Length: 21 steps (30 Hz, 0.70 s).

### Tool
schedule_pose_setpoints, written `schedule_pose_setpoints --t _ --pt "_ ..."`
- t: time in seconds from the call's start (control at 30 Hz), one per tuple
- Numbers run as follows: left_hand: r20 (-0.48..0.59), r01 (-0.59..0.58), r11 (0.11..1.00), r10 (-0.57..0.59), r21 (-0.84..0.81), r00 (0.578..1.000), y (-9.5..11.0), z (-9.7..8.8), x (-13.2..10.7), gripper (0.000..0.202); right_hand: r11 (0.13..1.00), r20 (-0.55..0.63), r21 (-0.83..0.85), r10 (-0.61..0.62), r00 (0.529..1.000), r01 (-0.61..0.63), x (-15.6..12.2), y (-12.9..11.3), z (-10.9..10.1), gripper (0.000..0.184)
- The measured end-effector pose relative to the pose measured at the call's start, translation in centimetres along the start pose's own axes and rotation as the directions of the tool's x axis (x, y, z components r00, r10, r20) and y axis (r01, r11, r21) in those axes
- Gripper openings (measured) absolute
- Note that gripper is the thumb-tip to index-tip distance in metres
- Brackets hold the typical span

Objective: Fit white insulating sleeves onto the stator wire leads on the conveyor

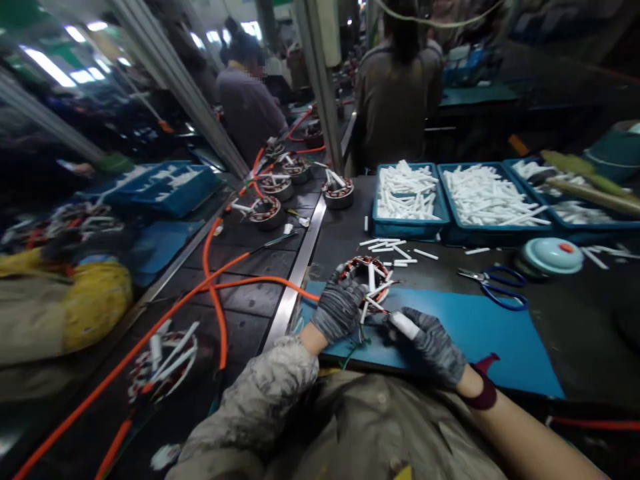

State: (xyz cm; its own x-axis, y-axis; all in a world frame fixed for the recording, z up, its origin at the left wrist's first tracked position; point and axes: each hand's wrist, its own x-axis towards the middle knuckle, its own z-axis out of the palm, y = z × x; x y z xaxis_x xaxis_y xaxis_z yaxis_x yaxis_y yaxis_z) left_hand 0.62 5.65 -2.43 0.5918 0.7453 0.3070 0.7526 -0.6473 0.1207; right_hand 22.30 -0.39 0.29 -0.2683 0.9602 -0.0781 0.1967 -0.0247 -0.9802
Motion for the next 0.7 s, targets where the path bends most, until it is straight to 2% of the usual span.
schedule_pose_setpoints --t 0.03,0.1,0.2,0.23,0.27,0.33,0.4,0.43,0.5,0.6,0.67,0.7 --pt "-0.047 0.001 1.0 -0.001 -0.002 0.999 -0.2 0.5 -0.1 0.028 0.997 -0.018 -0.068 -0.029 0.999 0.028 0.1 -0.3 0.2 0.046" --pt "-0.14 0.013 1.0 -0.014 -0.004 0.99 -0.4 1.3 -0.4 0.022 0.936 -0.079 -0.306 -0.21 0.974 0.177 -0.1 -0.8 0.6 0.045" --pt "-0.271 -0.069 0.998 0.067 0.004 0.96 0.2 1.9 -1.2 0.012 0.663 -0.036 -0.637 -0.535 0.844 0.393 -1.5 -0.9 0.9 0.043" --pt "-0.303 -0.125 0.992 0.121 0.006 0.945 0.5 1.9 -1.5 0.012 0.607 -0.014 -0.675 -0.578 0.816 0.419 -2.2 -0.8 0.8 0.044" --pt "-0.318 -0.178 0.984 0.168 -0.003 0.933 0.9 1.8 -1.7 0.014 0.607 -0.011 -0.673 -0.58 0.815 0.423 -2.8 -0.7 0.4 0.044" --pt "-0.297 -0.24 0.969 0.213 -0.059 0.931 2.0 1.3 -1.7 0.018 0.74 -0.088 -0.569 -0.49 0.867 0.36 -3.9 -0.5 -0.6 0.045" --pt "-0.222 -0.263 0.958 0.233 -0.118 0.947 3.2 1.0 -1.1 0.022 0.921 -0.192 -0.323 -0.29 0.938 0.218 -4.7 -0.4 -2.0 0.044" --pt "-0.19 -0.283 0.95 0.256 -0.133 0.948 3.9 0.9 -0.6 0.024 0.972 -0.22 -0.188 -0.18 0.959 0.14 -5.1 -0.5 -2.8 0.043" --pt "-0.151 -0.331 0.935 0.312 -0.128 0.938 5.0 0.9 0.5 0.03 1.0 -0.255 0.016 -0.015 0.967 0.02 -5.7 -0.6 -4.4 0.04" --pt "-0.081 -0.323 0.943 0.316 -0.087 0.945 5.0 0.7 1.6 0.044 0.989 -0.387 0.137 0.105 0.916 -0.056 -6.9 0.0 -6.8 0.04" --pt "-0.033 -0.21 0.977 0.209 -0.035 0.977 3.5 0.1 1.5 0.055 0.99 -0.536 0.121 0.129 0.835 -0.075 -8.2 1.3 -8.8 0.041" --pt "-0.015 -0.124 0.992 0.124 0.003 0.992 2.4 -0.5 1.2 0.058 0.995 -0.613 0.053 0.097 0.784 -0.082 -8.8 2.2 -10.0 0.042"
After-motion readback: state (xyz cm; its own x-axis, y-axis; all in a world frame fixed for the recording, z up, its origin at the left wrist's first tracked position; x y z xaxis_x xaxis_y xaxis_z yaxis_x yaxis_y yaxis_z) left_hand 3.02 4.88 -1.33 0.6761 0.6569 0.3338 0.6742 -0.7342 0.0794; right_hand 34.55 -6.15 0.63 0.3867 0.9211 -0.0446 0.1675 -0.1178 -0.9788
